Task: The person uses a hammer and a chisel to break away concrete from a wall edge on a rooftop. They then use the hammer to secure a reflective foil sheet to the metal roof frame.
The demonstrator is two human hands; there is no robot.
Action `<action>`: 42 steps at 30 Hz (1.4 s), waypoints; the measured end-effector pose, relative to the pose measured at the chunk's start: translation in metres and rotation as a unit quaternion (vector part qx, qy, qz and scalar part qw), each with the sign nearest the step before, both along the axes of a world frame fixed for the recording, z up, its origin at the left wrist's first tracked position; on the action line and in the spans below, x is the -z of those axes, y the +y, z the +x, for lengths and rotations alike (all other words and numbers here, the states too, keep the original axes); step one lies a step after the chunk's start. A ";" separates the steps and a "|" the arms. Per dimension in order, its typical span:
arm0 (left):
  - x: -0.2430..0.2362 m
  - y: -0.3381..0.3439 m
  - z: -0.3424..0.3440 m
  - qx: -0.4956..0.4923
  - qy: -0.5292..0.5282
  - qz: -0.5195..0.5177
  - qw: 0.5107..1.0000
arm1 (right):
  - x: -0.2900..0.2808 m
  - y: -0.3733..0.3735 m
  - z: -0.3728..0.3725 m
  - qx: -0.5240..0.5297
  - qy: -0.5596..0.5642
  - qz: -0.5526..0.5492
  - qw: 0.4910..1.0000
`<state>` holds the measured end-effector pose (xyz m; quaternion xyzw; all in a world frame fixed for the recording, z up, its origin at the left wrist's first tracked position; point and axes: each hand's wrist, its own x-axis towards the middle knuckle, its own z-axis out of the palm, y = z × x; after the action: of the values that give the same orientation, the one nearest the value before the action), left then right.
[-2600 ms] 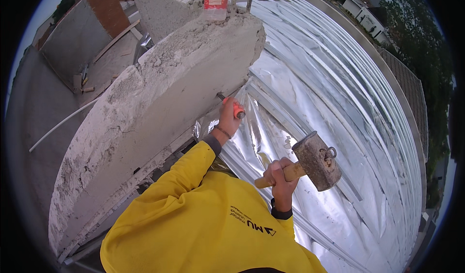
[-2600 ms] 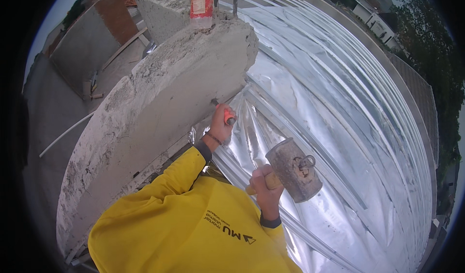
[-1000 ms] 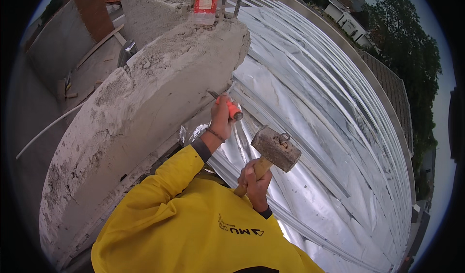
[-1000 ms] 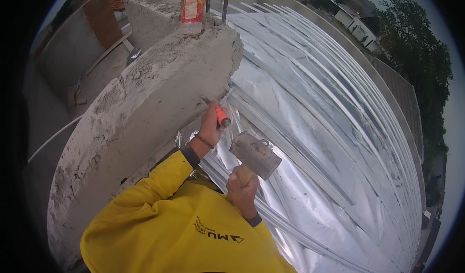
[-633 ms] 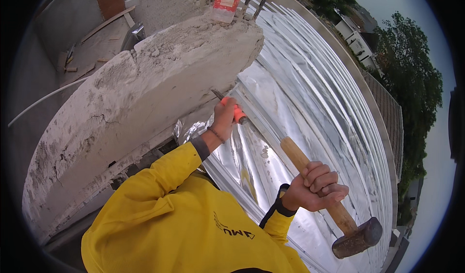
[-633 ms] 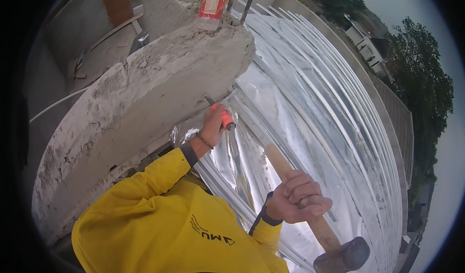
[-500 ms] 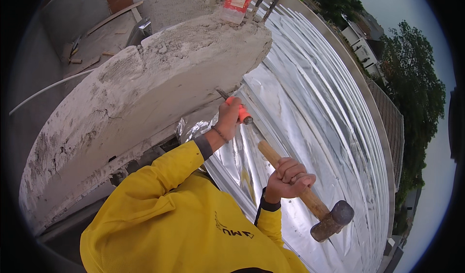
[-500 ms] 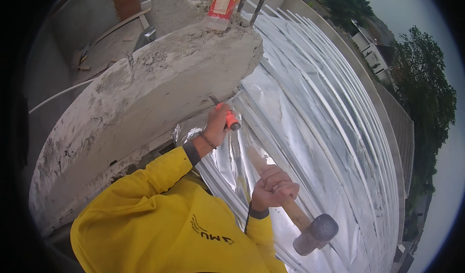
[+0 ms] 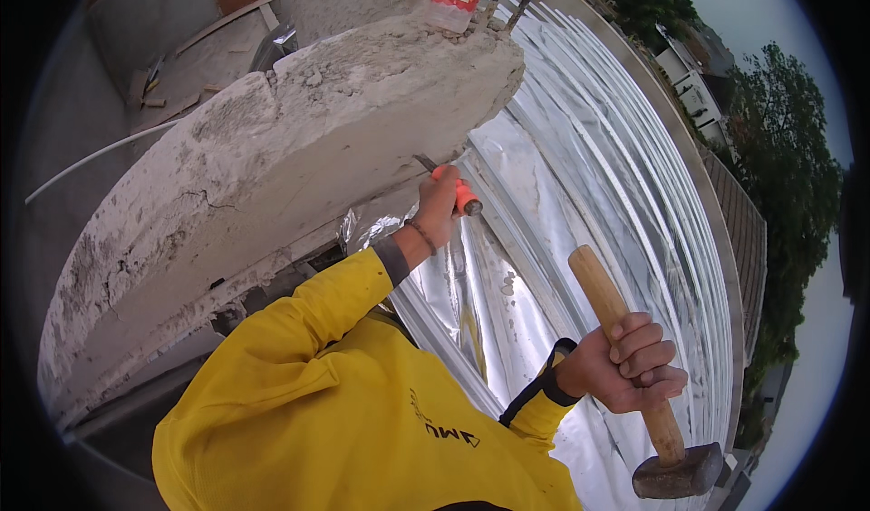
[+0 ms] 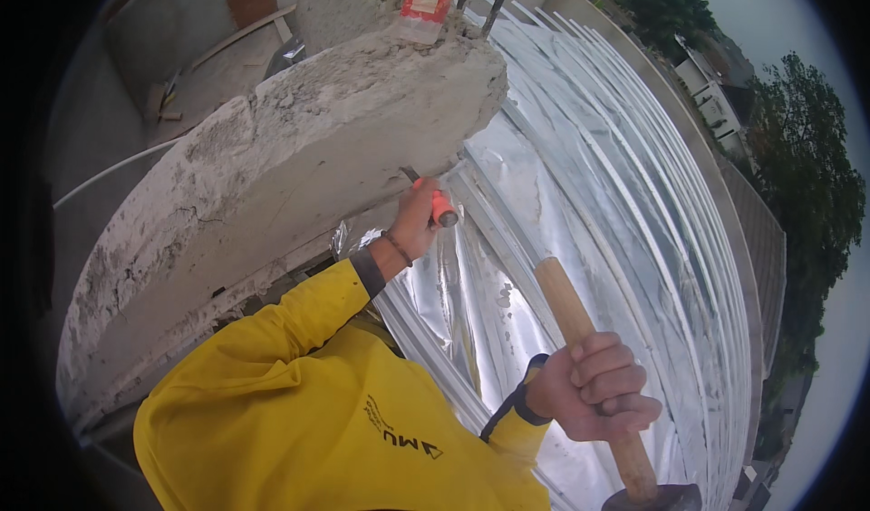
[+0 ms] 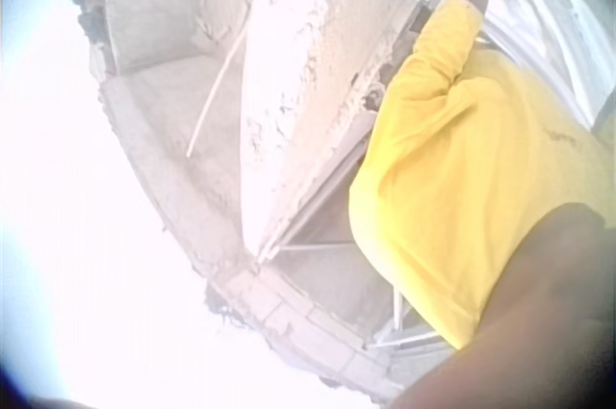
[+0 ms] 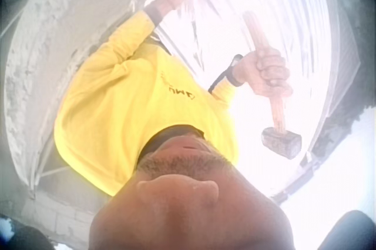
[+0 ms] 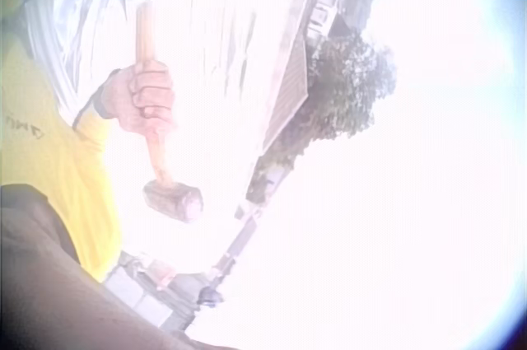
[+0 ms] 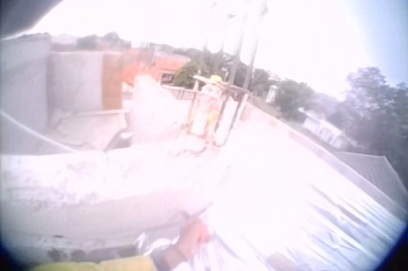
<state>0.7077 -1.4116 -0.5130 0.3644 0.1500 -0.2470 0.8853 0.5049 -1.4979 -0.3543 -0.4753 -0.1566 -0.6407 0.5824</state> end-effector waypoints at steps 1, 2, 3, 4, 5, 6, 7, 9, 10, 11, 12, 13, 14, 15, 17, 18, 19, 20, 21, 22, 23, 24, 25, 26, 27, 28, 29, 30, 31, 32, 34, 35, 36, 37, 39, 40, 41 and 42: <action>0.001 0.000 -0.001 -0.014 0.005 0.003 1.000 | 0.001 0.011 0.003 -0.025 -0.053 0.026 0.998; 0.001 -0.004 -0.002 0.002 0.006 -0.004 1.000 | 0.028 0.018 0.007 -0.033 0.045 0.015 0.998; 0.004 -0.008 -0.002 0.019 0.003 -0.009 1.000 | 0.085 0.022 0.016 -0.038 0.138 0.006 0.990; 0.005 -0.009 -0.001 0.029 -0.001 -0.012 0.999 | 0.122 0.023 0.019 0.006 0.289 -0.003 0.957; 0.003 -0.013 -0.005 0.033 0.010 -0.012 0.999 | 0.159 0.024 0.022 0.059 0.450 -0.049 0.890; -0.001 -0.018 -0.010 0.040 0.021 -0.009 0.999 | 0.196 0.026 0.025 0.090 0.581 -0.114 0.801; -0.005 -0.019 -0.003 0.032 0.024 -0.009 0.999 | 0.187 0.023 0.028 0.043 0.632 -0.137 0.761; 0.000 -0.015 0.004 0.005 0.017 0.000 1.000 | 0.164 0.020 0.022 0.050 0.569 -0.176 0.802; 0.003 -0.014 0.006 -0.005 0.016 0.004 1.000 | 0.148 0.019 0.016 0.055 0.539 -0.193 0.818; 0.001 -0.015 0.009 0.000 0.014 -0.004 1.000 | 0.124 0.017 0.009 0.239 0.448 -0.365 0.780; 0.002 -0.013 0.009 0.003 0.014 -0.010 1.000 | 0.100 0.015 0.006 0.172 0.409 -0.276 0.852; 0.003 -0.011 0.008 0.006 0.014 -0.018 1.000 | 0.074 0.014 0.003 0.097 0.346 -0.184 0.915; 0.003 -0.008 0.008 0.003 0.012 -0.022 1.000 | 0.049 0.013 0.001 0.027 0.266 -0.102 0.958; 0.002 -0.009 0.007 0.005 0.011 -0.025 1.000 | 0.013 0.013 0.000 0.024 0.202 -0.121 0.971; 0.004 -0.005 0.007 0.013 0.008 -0.026 1.000 | -0.023 0.013 -0.007 -0.044 0.062 -0.102 0.992; 0.005 -0.001 0.008 0.021 0.006 -0.026 0.999 | -0.022 0.015 -0.003 -0.050 0.038 -0.073 0.995; 0.004 0.000 0.008 0.033 0.005 -0.027 0.999 | -0.017 0.021 0.000 -0.051 0.015 -0.046 0.997; 0.000 0.000 0.008 0.019 0.022 -0.029 0.999 | 0.014 0.027 0.010 -0.056 0.109 -0.032 0.992; -0.010 -0.006 0.004 0.014 0.035 -0.030 0.999 | 0.071 0.026 0.020 -0.051 0.198 -0.017 0.979; -0.018 -0.013 0.001 0.014 0.050 -0.030 0.998 | 0.162 0.015 0.014 0.015 0.443 -0.021 0.896; -0.010 -0.012 0.000 -0.006 0.053 -0.029 0.998 | 0.177 0.019 0.020 -0.016 0.555 -0.008 0.831; -0.004 -0.017 -0.001 -0.017 0.056 -0.031 0.998 | 0.187 0.024 0.024 -0.043 0.663 -0.012 0.748; -0.006 -0.022 0.008 -0.033 0.048 -0.038 0.998 | 0.190 0.022 0.026 -0.091 0.682 0.040 0.724; -0.008 -0.016 0.011 -0.030 0.045 -0.028 0.998 | 0.178 0.026 0.030 -0.110 0.651 0.079 0.747; -0.009 -0.010 0.014 -0.026 0.042 -0.019 0.999 | 0.159 0.030 0.031 -0.128 0.618 0.119 0.766; -0.009 -0.008 0.009 -0.013 0.049 -0.013 0.999 | 0.135 0.035 0.021 -0.135 0.590 0.162 0.779; -0.010 -0.009 0.013 -0.007 0.042 -0.033 0.999 | 0.113 0.032 0.018 -0.149 0.491 0.159 0.843; -0.004 -0.008 0.013 0.002 0.042 -0.047 0.998 | 0.086 0.028 0.016 -0.128 0.413 0.151 0.889; 0.001 -0.005 0.014 0.007 0.040 -0.059 0.997 | 0.059 0.016 0.014 -0.141 0.315 0.065 0.936; 0.001 -0.004 0.013 0.007 0.042 -0.062 0.997 | 0.026 0.005 0.012 -0.069 0.246 -0.013 0.967; 0.002 0.002 0.012 -0.005 0.042 -0.063 0.997 | -0.028 -0.004 0.005 -0.022 0.061 -0.011 0.998; 0.002 -0.002 0.011 -0.006 0.045 -0.065 0.997 | -0.043 -0.005 -0.002 0.002 -0.036 0.004 0.999; 0.003 -0.006 0.010 -0.009 0.049 -0.066 0.997 | -0.035 -0.001 0.003 -0.002 0.005 0.001 1.000; 0.004 -0.006 0.009 -0.016 0.050 -0.065 0.996 | -0.010 0.007 0.011 -0.010 0.045 0.001 0.999; 0.004 -0.010 0.009 0.012 0.041 -0.065 0.997 | 0.089 0.020 0.020 -0.063 0.264 0.012 0.962; 0.006 -0.007 0.010 0.018 0.032 -0.060 0.998 | 0.125 0.024 0.028 -0.053 0.489 0.031 0.870; 0.007 -0.005 0.001 0.027 0.038 -0.053 0.998 | 0.158 0.028 0.035 -0.058 0.694 -0.012 0.718; 0.007 0.000 0.000 0.029 0.037 -0.047 0.998 | 0.159 0.039 0.027 -0.137 0.679 0.118 0.711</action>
<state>0.7074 -1.4113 -0.5196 0.3169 0.1603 -0.2925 0.8879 0.5315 -1.4585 -0.5134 -0.6827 0.2945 -0.0716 0.6649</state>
